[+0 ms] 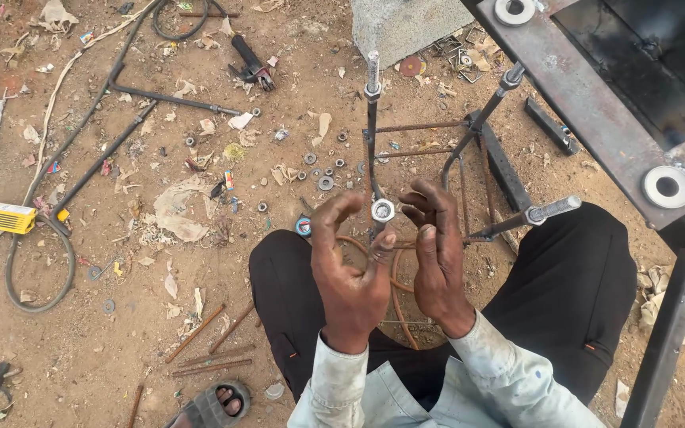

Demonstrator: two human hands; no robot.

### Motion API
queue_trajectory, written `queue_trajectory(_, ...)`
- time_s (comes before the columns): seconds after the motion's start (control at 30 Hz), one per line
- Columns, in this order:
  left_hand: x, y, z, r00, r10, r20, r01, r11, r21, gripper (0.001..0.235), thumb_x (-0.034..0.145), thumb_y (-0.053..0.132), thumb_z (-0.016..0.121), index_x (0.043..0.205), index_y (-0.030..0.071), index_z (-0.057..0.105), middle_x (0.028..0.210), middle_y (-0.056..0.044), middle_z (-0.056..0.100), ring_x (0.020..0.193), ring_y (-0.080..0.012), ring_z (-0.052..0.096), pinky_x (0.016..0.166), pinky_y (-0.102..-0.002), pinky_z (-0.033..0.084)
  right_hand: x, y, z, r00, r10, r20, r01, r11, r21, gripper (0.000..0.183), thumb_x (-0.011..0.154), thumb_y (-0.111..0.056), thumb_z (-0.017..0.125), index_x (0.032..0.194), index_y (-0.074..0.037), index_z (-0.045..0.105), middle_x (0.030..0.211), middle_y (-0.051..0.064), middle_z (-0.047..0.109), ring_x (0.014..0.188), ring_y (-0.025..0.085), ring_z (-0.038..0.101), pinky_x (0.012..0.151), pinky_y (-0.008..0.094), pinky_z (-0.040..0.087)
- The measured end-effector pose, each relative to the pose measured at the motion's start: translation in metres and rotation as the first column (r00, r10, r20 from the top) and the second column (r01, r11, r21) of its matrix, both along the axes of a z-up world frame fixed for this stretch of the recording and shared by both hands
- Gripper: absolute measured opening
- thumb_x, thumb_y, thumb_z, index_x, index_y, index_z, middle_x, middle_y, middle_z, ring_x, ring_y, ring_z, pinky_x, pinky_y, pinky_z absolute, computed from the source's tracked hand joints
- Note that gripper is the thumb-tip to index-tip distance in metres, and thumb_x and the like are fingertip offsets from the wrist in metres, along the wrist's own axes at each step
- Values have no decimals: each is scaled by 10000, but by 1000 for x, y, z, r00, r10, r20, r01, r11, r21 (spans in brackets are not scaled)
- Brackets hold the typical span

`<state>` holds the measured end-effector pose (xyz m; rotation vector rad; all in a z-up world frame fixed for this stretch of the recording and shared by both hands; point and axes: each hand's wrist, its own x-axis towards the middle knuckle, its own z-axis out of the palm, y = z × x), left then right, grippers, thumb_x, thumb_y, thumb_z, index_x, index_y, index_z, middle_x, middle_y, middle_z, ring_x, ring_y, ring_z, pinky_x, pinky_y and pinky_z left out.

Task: Assembling and welding a metal frame structure.

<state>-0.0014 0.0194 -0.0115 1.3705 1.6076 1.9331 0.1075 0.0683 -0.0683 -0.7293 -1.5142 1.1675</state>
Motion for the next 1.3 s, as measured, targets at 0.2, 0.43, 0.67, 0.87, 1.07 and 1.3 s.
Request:
queue_trajectory(0.2,-2,8,-15,997,-76,2,75,988,-131,337,973,83,723,1293,60,622,1253,-91,709,1197,-220,719,1011,-332,597,4,-1,-11,999,37,-28,-38,999,-34,580,1147,-413,370,1567,-14,341,1535,174,458,1407,280,529,1213,446,445)
queue_trajectory(0.43,1,18,10,971,21,-239,-24,1000,-10,606,783,175,868,1266,27,533,1239,-145,602,1227,-269,612,1042,-383,514,15,3,-12,999,45,-2,-45,997,-69,563,1133,-387,445,1535,0,372,1482,178,487,1370,279,531,1174,432,455)
queue_trajectory(0.67,-3,14,-6,987,-98,-128,80,986,-143,278,919,33,720,1182,53,633,1223,-97,642,1190,-265,667,988,-382,565,16,1,-12,994,105,-35,-107,991,-80,545,1131,-388,442,1518,-4,434,1371,158,584,1302,259,617,1150,417,510)
queue_trajectory(0.87,0,16,-10,981,-72,-179,58,995,-83,356,960,159,758,1251,38,592,1304,-129,610,1271,-270,629,1098,-382,517,11,5,15,996,83,11,-83,996,26,506,1135,-365,471,1473,10,458,1351,163,564,1269,250,627,1074,389,551)
queue_trajectory(1.07,9,-1,-17,979,-185,91,184,983,18,342,1153,158,455,1439,-24,496,1451,-197,628,1388,-272,611,1191,-380,488,5,1,20,998,7,54,-15,987,159,450,1158,-362,429,1413,-12,549,1348,152,604,1260,248,654,1074,369,561)
queue_trajectory(1.3,17,-15,-31,982,12,187,-21,999,47,342,1138,171,470,1412,-33,477,1303,-219,698,1230,-258,706,1055,-364,577,-7,-4,24,991,-45,126,16,975,221,454,1153,-290,465,1482,23,472,1437,221,609,1369,318,605,1144,445,482)
